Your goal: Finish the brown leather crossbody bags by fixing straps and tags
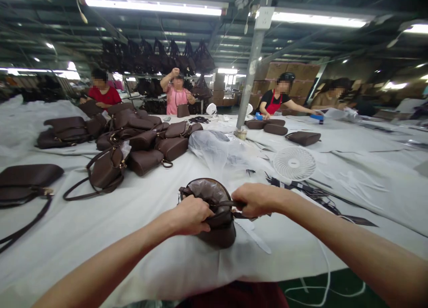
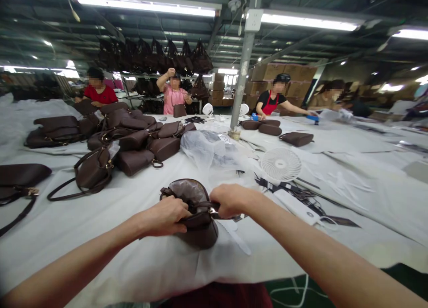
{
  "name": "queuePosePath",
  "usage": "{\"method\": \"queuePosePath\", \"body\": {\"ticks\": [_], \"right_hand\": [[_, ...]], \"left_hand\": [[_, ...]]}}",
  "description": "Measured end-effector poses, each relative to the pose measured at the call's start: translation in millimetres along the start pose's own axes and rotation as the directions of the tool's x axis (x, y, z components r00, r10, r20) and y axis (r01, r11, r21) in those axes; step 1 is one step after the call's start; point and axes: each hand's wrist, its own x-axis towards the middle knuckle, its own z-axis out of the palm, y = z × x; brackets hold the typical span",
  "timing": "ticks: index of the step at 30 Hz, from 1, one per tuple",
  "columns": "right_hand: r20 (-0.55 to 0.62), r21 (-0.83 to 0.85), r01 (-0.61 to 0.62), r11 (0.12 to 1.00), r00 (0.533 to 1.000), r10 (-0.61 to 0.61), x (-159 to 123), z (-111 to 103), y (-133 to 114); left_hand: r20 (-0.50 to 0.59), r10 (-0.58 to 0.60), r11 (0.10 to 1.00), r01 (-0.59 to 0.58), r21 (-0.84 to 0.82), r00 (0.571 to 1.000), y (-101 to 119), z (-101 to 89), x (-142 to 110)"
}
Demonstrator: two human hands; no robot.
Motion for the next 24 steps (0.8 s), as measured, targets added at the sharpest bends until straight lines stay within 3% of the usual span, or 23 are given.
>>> {"method": "queuePosePath", "body": {"ticks": [2,4,6,7,9,11,13,16,18,21,24], "right_hand": [[-0.218,0.167,0.154,0.974,0.969,-0.116,5,1,-2],[-0.417,0.349,0.306,0.886,0.897,-0.145,12,-6,-10],[-0.483,0.500,0.400,0.769,0.865,-0.136,19,-14,-20],[-0.490,0.553,0.434,0.711,0.860,-0.144,23,-16,-25],[-0.504,0.618,0.496,0.611,0.845,-0.177,31,-17,-31],[-0.532,0.644,0.553,0.528,0.820,-0.211,37,-12,-32],[-0.564,0.660,0.603,0.448,0.792,-0.234,43,-4,-30],[-0.608,0.673,0.646,0.359,0.760,-0.227,47,9,-26],[-0.633,0.673,0.659,0.334,0.748,-0.199,49,15,-24],[-0.637,0.685,0.640,0.348,0.758,-0.141,48,23,-25],[-0.652,0.639,0.596,0.486,0.755,-0.069,43,31,-23]], "left_hand": [[-0.021,0.020,1.000,-0.020,-0.005,1.000,2,-1.0,0],[-0.053,0.028,0.996,-0.032,-0.084,0.998,2,-4.8,-3],[-0.141,-0.049,0.983,0.022,-0.184,0.989,-1,-9.9,-7],[-0.213,-0.123,0.975,0.078,-0.210,0.969,-4,-12.0,-10],[-0.381,-0.260,0.959,0.190,-0.210,0.888,-11,-12.9,-13],[-0.513,-0.306,0.952,0.247,-0.181,0.802,-19,-8.4,-13],[-0.596,-0.294,0.956,0.228,-0.185,0.747,-26,0.6,-8],[-0.669,-0.255,0.956,0.078,-0.284,0.698,-34,15.2,4],[-0.689,-0.263,0.928,-0.018,-0.372,0.676,-38,21.7,10],[-0.709,-0.361,0.893,0.005,-0.450,0.606,-47,25.4,11],[-0.728,-0.452,0.869,0.070,-0.490,0.515,-55,25.6,7]]}}
